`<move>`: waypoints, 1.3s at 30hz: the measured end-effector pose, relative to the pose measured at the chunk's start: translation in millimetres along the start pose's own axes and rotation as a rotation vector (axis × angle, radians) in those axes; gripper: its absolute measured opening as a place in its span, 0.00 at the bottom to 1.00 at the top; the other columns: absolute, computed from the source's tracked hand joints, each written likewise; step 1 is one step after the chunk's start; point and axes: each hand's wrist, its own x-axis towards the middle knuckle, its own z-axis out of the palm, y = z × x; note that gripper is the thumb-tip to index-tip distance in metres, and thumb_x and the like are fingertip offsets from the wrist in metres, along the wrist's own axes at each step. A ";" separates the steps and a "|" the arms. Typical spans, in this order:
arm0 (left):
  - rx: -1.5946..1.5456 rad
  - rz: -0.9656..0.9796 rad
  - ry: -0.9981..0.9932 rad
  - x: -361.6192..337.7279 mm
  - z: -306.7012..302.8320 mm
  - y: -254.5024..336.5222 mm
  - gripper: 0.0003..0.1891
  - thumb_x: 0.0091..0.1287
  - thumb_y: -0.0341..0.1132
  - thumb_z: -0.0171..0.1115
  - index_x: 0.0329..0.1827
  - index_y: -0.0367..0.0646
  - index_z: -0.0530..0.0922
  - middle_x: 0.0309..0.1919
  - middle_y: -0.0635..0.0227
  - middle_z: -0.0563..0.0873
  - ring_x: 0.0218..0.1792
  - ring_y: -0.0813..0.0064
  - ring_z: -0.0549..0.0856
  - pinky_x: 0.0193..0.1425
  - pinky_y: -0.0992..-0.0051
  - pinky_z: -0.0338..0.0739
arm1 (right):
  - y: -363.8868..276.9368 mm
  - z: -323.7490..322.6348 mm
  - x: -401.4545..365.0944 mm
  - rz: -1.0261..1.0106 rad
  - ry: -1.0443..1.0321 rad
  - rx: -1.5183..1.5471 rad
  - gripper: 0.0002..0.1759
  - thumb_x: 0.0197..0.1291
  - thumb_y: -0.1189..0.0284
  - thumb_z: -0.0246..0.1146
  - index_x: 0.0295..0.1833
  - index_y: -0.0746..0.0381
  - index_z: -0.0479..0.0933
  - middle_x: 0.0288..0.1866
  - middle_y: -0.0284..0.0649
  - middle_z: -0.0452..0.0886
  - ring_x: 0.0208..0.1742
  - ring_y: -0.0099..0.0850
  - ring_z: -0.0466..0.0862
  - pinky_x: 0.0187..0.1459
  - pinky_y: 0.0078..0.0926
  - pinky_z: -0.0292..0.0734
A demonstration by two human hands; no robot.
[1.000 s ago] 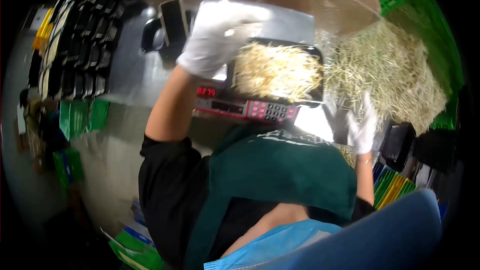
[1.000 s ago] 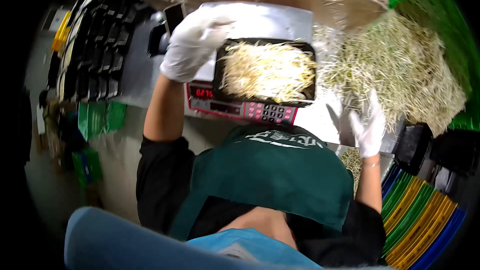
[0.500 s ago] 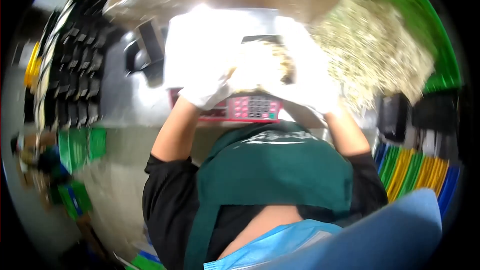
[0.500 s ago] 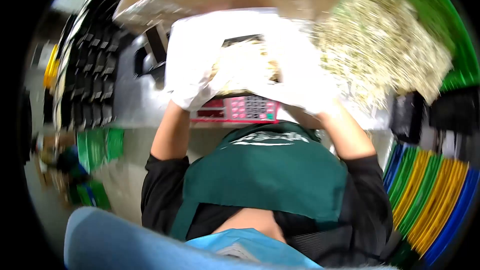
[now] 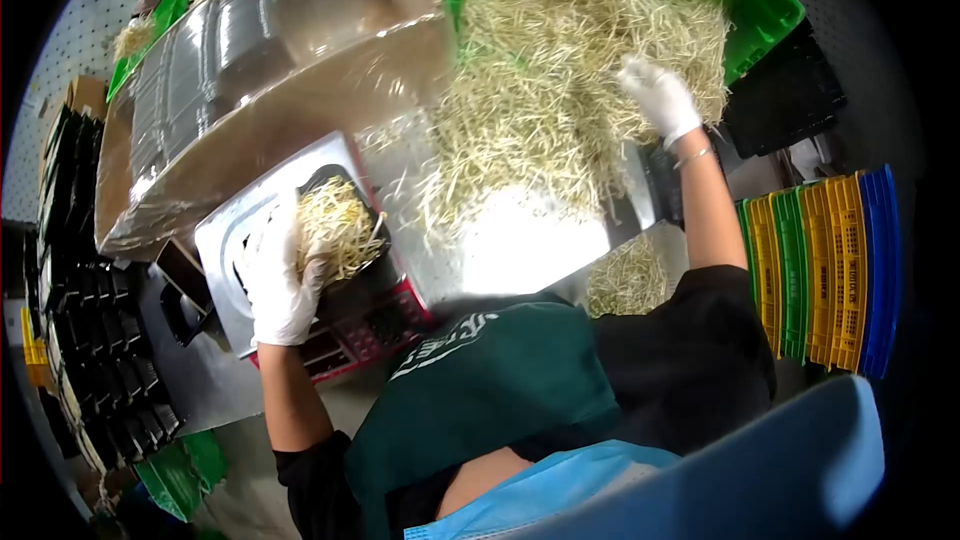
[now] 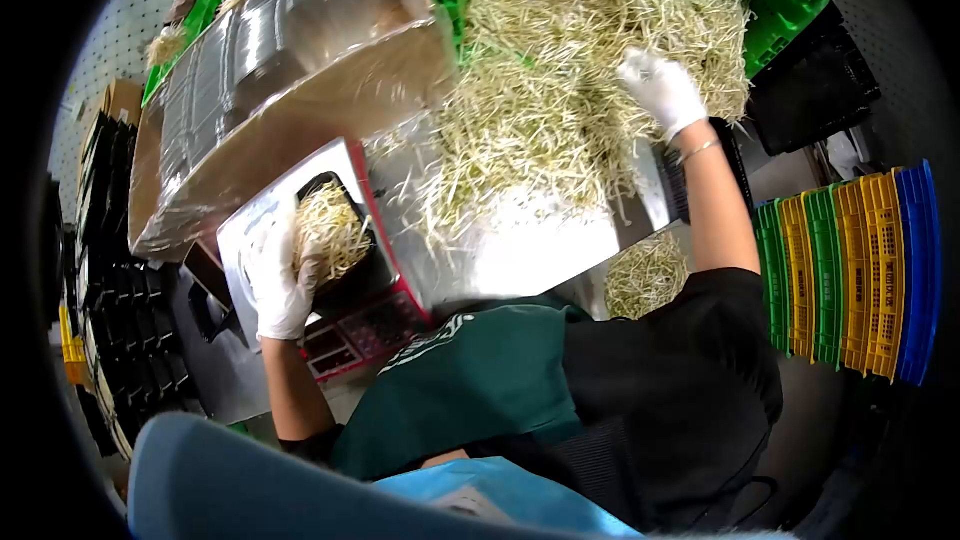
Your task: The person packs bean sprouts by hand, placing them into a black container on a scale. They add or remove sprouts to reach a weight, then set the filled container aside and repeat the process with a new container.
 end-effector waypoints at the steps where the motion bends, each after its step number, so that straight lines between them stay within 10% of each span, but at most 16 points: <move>1: -0.117 -0.084 -0.022 6.5 2.0 3.5 0.35 0.66 0.48 0.55 0.75 0.45 0.59 0.69 0.60 0.69 0.64 0.49 0.69 0.70 0.45 0.46 | 15.7 -16.5 22.6 0.088 -0.008 -0.075 0.26 0.66 0.50 0.55 0.60 0.56 0.77 0.47 0.49 0.85 0.47 0.38 0.85 0.50 0.34 0.78; 7: -0.338 -0.298 0.414 29.7 -24.4 70.2 0.32 0.64 0.30 0.55 0.71 0.24 0.59 0.66 0.45 0.70 0.65 0.53 0.71 0.72 0.62 0.58 | 44.4 -26.2 113.5 0.124 0.118 -0.462 0.32 0.64 0.46 0.55 0.64 0.58 0.73 0.46 0.48 0.84 0.48 0.39 0.84 0.50 0.37 0.77; 9: -0.711 -0.281 0.617 20.2 -18.7 104.4 0.23 0.69 0.29 0.46 0.65 0.23 0.66 0.56 0.45 0.78 0.54 0.57 0.80 0.63 0.64 0.71 | 44.5 8.7 126.9 -0.128 0.587 -0.724 0.37 0.59 0.45 0.60 0.66 0.60 0.67 0.57 0.45 0.80 0.58 0.41 0.79 0.59 0.41 0.71; 11: -0.898 -0.069 0.108 0.6 -12.6 98.5 0.24 0.74 0.36 0.48 0.69 0.30 0.64 0.59 0.43 0.76 0.55 0.59 0.81 0.61 0.69 0.73 | 28.5 6.8 128.5 0.003 0.407 -0.696 0.41 0.54 0.48 0.65 0.66 0.61 0.63 0.66 0.42 0.72 0.65 0.42 0.73 0.64 0.44 0.64; 13: -1.161 -0.076 0.154 -0.2 25.2 127.3 0.22 0.74 0.35 0.52 0.66 0.32 0.69 0.56 0.48 0.80 0.48 0.67 0.83 0.52 0.75 0.76 | 25.9 5.5 135.4 0.104 0.326 -0.638 0.33 0.55 0.56 0.67 0.61 0.62 0.68 0.58 0.46 0.78 0.58 0.43 0.78 0.59 0.45 0.70; 20: -1.398 -0.770 -0.186 -22.8 29.8 143.2 0.20 0.73 0.28 0.50 0.68 0.39 0.69 0.55 0.64 0.82 0.43 0.82 0.81 0.49 0.83 0.73 | 43.5 -44.6 119.6 0.137 0.225 -0.289 0.26 0.57 0.66 0.65 0.63 0.55 0.74 0.50 0.52 0.82 0.49 0.49 0.83 0.49 0.42 0.77; 24: -1.481 -0.827 -0.301 -24.2 43.8 148.2 0.20 0.74 0.30 0.51 0.67 0.38 0.70 0.53 0.66 0.82 0.43 0.84 0.79 0.46 0.85 0.72 | 47.4 -65.2 98.5 0.057 0.052 -0.036 0.27 0.53 0.76 0.62 0.62 0.57 0.74 0.46 0.51 0.84 0.44 0.46 0.84 0.48 0.39 0.78; 28: -1.425 -0.710 -0.394 -12.5 65.9 155.8 0.21 0.74 0.34 0.51 0.67 0.35 0.70 0.50 0.68 0.83 0.42 0.87 0.78 0.46 0.87 0.70 | -27.6 -22.2 60.2 -0.472 -0.314 0.409 0.23 0.56 0.84 0.55 0.56 0.55 0.78 0.39 0.41 0.84 0.37 0.33 0.84 0.41 0.32 0.83; 29: -1.428 -0.689 -0.423 -11.3 72.6 156.2 0.21 0.74 0.34 0.51 0.66 0.33 0.69 0.50 0.69 0.83 0.42 0.88 0.77 0.46 0.87 0.69 | -54.0 -4.7 48.2 -0.285 -0.596 0.526 0.16 0.67 0.69 0.55 0.58 0.60 0.77 0.49 0.38 0.83 0.46 0.27 0.82 0.44 0.24 0.80; 32: -1.406 -0.552 -0.452 -10.0 77.8 157.0 0.22 0.73 0.31 0.52 0.66 0.29 0.67 0.58 0.64 0.80 0.56 0.79 0.76 0.63 0.81 0.67 | -142.1 42.6 -0.8 -0.504 -0.733 -0.058 0.23 0.59 0.77 0.61 0.61 0.52 0.74 0.44 0.42 0.83 0.40 0.32 0.81 0.47 0.32 0.82; 35: -1.533 -0.637 -0.419 -24.7 77.1 160.4 0.20 0.73 0.29 0.52 0.64 0.29 0.70 0.59 0.63 0.79 0.60 0.78 0.75 0.66 0.79 0.65 | -142.2 63.9 -7.3 -0.660 -0.632 0.048 0.48 0.53 0.56 0.71 0.74 0.60 0.57 0.70 0.54 0.67 0.69 0.45 0.69 0.70 0.37 0.64; 39: -1.704 -0.480 -0.685 -15.6 47.9 166.0 0.15 0.72 0.28 0.51 0.59 0.31 0.75 0.57 0.62 0.81 0.59 0.77 0.77 0.66 0.77 0.67 | -110.1 34.7 23.6 -0.152 -0.731 0.620 0.50 0.56 0.54 0.69 0.75 0.66 0.51 0.73 0.58 0.58 0.72 0.42 0.65 0.72 0.32 0.62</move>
